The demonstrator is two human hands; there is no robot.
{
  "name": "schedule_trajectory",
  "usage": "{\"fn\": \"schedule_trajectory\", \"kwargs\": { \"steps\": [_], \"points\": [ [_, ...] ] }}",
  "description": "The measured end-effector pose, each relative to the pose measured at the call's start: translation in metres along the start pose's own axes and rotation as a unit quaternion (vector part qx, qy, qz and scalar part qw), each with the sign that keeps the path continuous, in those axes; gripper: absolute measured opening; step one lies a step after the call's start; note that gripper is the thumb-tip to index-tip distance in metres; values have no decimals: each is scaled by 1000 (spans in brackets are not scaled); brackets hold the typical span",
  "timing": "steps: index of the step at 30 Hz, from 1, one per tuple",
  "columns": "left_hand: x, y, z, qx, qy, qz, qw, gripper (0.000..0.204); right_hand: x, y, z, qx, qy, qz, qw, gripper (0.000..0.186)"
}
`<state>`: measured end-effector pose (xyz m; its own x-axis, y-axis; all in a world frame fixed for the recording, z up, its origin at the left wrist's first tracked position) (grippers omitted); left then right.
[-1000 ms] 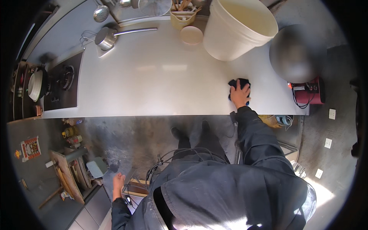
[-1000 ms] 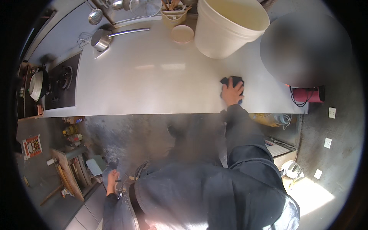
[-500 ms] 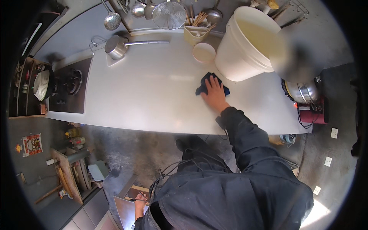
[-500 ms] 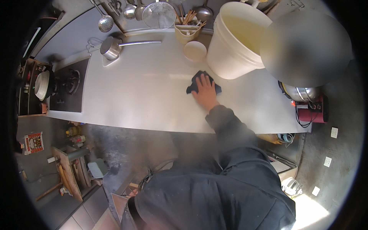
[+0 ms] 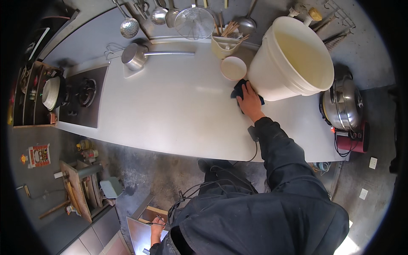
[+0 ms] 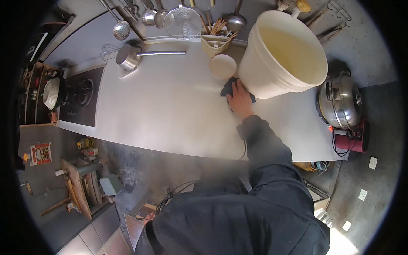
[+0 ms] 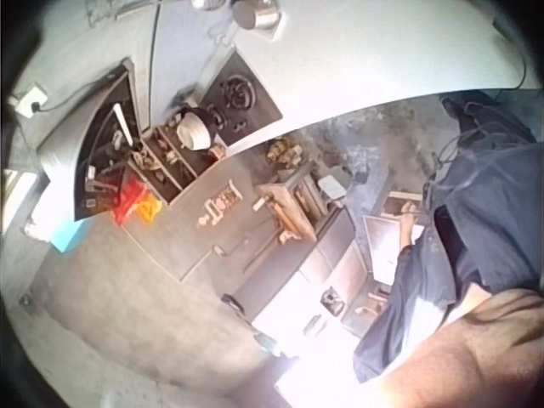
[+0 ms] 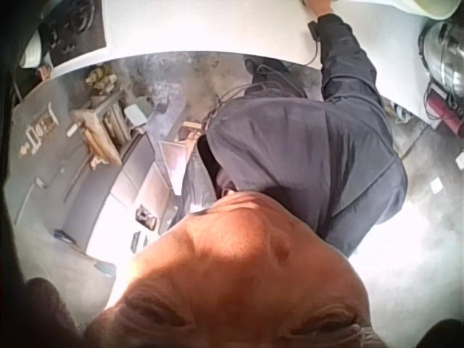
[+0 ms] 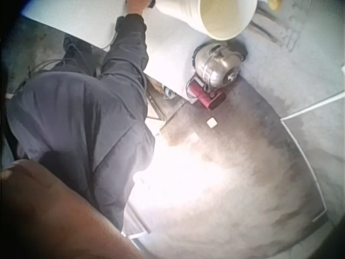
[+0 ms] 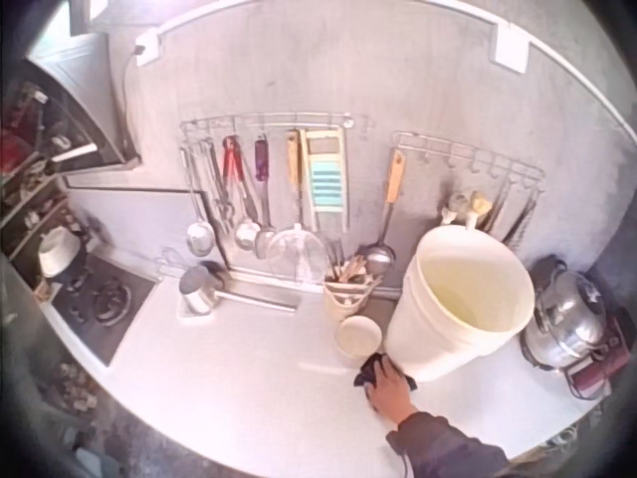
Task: The person wipes various kitchen surfaces using a blue cloth, including countertops, a stove area, and a wall-mounted utensil rack. They move items like a rice cooker and a bucket to clean underneath them and then return them to their original positions.
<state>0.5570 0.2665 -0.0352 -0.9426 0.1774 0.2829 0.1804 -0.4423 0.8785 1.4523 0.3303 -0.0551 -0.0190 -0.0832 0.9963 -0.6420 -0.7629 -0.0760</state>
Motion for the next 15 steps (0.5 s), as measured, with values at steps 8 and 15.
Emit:
{"fn": "schedule_trajectory", "kwargs": {
  "steps": [8,15],
  "points": [
    [-59,37,54,-108,-110,-35,988,30,-20,30,-105,62,80,28,995,60],
    [-32,-18,31,-35,-61,-93,993,55,-9,69,-261,401,-125,-20,907,55]
  ]
}}
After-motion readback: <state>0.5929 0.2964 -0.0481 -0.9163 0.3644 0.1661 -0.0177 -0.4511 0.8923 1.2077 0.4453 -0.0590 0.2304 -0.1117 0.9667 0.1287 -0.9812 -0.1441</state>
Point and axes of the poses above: each hand's wrist, its own y-axis away from the middle knuckle, its own x-axis out of the back of the hand, z = x × y, the point moved 2 cm from there along -y, towards the middle knuckle, and after that the axes turned 14 degrees about y, right-handed, at the moved point
